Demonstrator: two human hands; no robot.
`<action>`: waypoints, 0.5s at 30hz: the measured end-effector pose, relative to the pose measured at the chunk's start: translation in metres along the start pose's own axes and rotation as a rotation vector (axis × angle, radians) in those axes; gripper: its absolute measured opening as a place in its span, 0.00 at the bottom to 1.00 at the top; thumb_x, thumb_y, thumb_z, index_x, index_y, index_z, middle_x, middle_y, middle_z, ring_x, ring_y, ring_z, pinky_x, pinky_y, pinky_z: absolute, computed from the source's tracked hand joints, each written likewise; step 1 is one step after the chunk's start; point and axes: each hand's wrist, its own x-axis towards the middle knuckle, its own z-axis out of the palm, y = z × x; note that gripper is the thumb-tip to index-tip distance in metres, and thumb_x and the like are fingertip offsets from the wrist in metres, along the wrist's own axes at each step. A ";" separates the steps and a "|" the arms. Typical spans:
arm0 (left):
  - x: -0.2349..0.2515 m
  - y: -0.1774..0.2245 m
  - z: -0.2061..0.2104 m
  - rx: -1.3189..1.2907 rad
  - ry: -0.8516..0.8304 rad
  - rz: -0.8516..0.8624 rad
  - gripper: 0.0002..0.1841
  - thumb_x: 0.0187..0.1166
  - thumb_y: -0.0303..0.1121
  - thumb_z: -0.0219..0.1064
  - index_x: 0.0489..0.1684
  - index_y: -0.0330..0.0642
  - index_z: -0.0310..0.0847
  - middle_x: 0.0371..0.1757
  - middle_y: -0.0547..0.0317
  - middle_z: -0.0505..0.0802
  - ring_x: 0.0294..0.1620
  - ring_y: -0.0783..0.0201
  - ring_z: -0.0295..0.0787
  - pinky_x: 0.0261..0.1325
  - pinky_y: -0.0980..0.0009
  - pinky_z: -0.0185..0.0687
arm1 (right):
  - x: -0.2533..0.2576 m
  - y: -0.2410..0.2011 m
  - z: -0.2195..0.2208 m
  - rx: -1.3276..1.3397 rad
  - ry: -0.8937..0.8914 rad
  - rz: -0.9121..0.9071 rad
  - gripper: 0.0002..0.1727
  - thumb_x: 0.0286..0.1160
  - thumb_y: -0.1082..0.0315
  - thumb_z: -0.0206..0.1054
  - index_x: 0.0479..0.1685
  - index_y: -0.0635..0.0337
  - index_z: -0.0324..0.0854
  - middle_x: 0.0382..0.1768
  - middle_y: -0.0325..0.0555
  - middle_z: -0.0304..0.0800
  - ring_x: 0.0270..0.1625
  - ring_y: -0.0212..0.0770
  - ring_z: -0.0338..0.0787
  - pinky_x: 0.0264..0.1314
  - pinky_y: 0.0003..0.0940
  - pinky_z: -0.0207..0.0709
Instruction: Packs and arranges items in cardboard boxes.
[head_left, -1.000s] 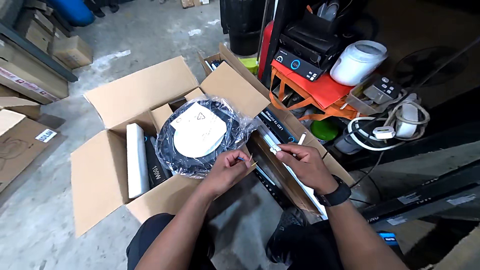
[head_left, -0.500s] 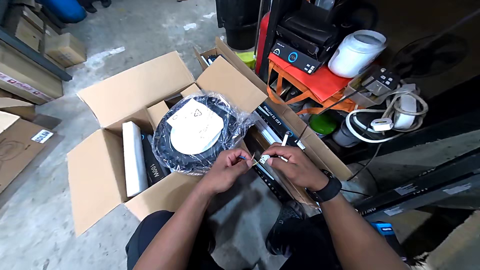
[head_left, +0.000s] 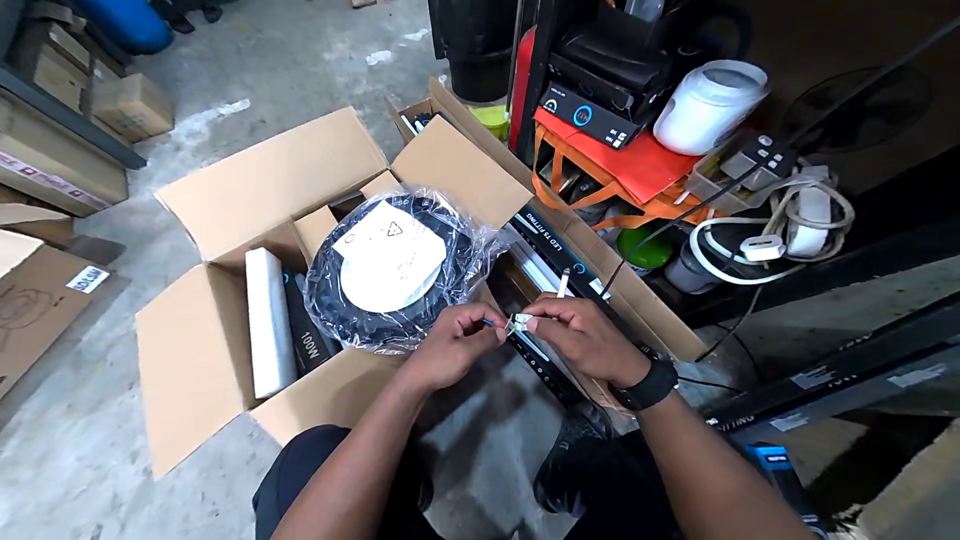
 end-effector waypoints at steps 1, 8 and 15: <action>0.000 0.000 0.000 -0.001 0.002 0.002 0.06 0.80 0.27 0.63 0.40 0.40 0.86 0.27 0.71 0.86 0.27 0.78 0.79 0.34 0.79 0.76 | 0.000 0.000 0.001 -0.003 0.002 0.004 0.15 0.82 0.62 0.60 0.43 0.56 0.93 0.38 0.33 0.90 0.40 0.21 0.84 0.44 0.21 0.77; 0.000 0.000 0.001 -0.008 0.012 0.006 0.07 0.79 0.26 0.61 0.36 0.40 0.86 0.24 0.72 0.84 0.25 0.79 0.76 0.31 0.80 0.73 | -0.001 0.000 0.006 -0.014 0.006 0.017 0.15 0.83 0.61 0.60 0.44 0.56 0.93 0.39 0.33 0.90 0.40 0.21 0.84 0.45 0.20 0.77; 0.001 -0.001 0.001 -0.005 0.019 -0.012 0.08 0.76 0.25 0.60 0.33 0.42 0.86 0.20 0.74 0.81 0.21 0.80 0.74 0.28 0.81 0.71 | -0.001 -0.001 0.009 -0.022 -0.004 0.039 0.16 0.84 0.60 0.59 0.44 0.55 0.93 0.39 0.33 0.90 0.39 0.20 0.83 0.44 0.20 0.76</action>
